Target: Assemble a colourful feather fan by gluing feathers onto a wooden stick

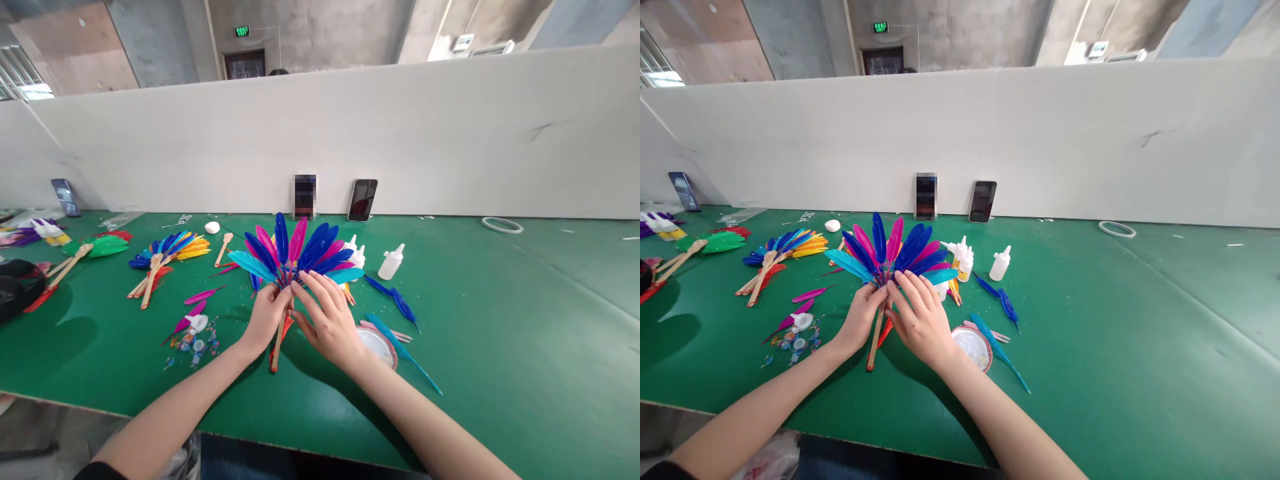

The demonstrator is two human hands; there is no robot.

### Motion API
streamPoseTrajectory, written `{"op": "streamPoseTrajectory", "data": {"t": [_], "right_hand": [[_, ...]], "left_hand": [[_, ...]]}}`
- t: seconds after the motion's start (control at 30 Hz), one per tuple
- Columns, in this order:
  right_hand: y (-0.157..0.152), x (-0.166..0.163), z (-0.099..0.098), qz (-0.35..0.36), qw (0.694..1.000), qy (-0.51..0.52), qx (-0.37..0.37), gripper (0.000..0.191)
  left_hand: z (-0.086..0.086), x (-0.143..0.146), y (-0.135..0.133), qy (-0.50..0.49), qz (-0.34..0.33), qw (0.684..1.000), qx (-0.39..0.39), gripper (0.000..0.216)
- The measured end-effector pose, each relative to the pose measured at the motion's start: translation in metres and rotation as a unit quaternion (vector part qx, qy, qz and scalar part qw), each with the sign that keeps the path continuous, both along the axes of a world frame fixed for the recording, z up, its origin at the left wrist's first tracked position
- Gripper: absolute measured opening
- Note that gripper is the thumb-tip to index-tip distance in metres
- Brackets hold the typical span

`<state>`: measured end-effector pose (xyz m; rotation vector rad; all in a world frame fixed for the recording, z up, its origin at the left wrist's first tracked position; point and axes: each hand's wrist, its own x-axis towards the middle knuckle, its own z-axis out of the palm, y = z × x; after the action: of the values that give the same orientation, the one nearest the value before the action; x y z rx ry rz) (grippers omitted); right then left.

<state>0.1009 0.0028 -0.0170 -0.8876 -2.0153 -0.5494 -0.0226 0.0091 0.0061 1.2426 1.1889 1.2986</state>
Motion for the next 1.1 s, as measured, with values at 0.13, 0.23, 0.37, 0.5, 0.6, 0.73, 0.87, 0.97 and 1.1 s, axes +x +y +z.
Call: {"op": "streamPoseTrajectory", "data": {"t": [0.13,0.23,0.37,0.5,0.6,0.73,0.87,0.97,1.1], "right_hand": [[-0.0005,-0.0005,0.0018,0.003,1.000,-0.007,0.000,0.032],[-0.0008,-0.0007,0.0019,0.002,1.000,-0.008,-0.006,0.033],[-0.0010,-0.0008,0.0006,-0.005,1.000,-0.004,-0.014,0.034],[-0.0009,-0.0006,0.0001,-0.008,1.000,0.000,-0.013,0.036],[-0.0009,-0.0004,0.0007,-0.012,1.000,0.001,-0.011,0.036],[-0.0011,-0.0003,0.0008,-0.017,1.000,0.004,-0.009,0.036],[-0.0007,-0.0005,-0.0003,-0.025,1.000,0.012,-0.010,0.037],[-0.0007,-0.0008,-0.0003,-0.031,0.999,0.016,-0.008,0.038],[-0.0011,-0.0009,0.0008,-0.037,0.999,0.014,0.000,0.034]], "left_hand": [[0.0010,0.0006,-0.0008,-0.005,0.001,1.000,0.003,0.026],[0.0009,0.0004,-0.0008,-0.006,0.002,1.000,0.004,0.026],[-0.0003,0.0003,-0.0004,-0.008,-0.003,1.000,0.010,0.026],[-0.0032,0.0003,0.0001,-0.021,-0.011,1.000,0.010,0.026],[-0.0059,-0.0008,0.0011,-0.024,-0.023,0.999,0.011,0.026],[-0.0087,-0.0029,0.0021,-0.016,-0.053,0.998,0.019,0.026],[-0.0083,-0.0031,0.0016,-0.012,-0.062,0.998,0.022,0.024],[-0.0071,-0.0023,0.0015,-0.003,-0.057,0.998,0.022,0.021],[-0.0065,-0.0015,0.0021,-0.007,-0.056,0.998,0.023,0.018]]}}
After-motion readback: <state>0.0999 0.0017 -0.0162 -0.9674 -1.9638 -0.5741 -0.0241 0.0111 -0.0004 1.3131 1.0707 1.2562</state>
